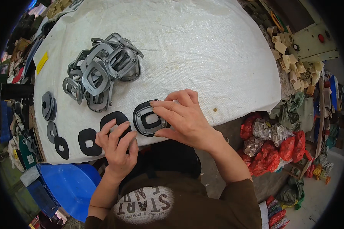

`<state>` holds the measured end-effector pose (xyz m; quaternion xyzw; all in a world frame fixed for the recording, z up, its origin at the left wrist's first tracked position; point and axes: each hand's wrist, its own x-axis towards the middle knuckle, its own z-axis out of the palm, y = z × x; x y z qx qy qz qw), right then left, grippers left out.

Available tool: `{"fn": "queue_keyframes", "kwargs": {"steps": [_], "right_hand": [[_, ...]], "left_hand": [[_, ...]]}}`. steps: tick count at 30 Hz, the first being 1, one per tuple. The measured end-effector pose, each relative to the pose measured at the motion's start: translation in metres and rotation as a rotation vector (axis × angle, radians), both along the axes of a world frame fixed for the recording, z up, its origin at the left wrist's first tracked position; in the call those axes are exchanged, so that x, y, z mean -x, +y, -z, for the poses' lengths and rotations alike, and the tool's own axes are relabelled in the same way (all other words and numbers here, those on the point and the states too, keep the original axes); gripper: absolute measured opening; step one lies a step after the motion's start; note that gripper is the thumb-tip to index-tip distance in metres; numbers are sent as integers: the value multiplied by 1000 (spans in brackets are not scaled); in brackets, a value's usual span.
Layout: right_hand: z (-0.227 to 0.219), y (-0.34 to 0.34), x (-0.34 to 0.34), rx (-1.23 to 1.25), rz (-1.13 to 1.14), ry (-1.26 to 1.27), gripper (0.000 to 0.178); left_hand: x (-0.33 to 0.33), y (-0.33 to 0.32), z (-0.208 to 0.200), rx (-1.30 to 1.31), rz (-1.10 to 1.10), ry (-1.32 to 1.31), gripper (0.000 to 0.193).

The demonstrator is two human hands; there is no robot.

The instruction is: The recorder organizes metal buckle components and attaches foam or fabric padding to them, trimming the excess with scissors.

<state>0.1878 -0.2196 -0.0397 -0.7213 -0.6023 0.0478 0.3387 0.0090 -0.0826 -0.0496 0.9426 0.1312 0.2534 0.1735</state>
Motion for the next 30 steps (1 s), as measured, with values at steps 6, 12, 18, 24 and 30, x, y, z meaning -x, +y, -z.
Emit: {"fn": "queue_keyframes", "kwargs": {"steps": [6,12,18,24,30], "right_hand": [[2,1,-1,4,-8,5,61],[2,2,-2,19,-12,3,59],[4,2,-2,25,-11,9,60],[6,2,-2,12,-10,33,61],[6,2,-3,17,-13,37,61]], "left_hand": [[0,-1,4,-47,29,15,19],[-1,0,5,-61,46,32,18],[-1,-1,5,-58,50,32,19],[-2,-1,2,-66,64,56,22],[-2,-1,4,-73,70,74,22]]}}
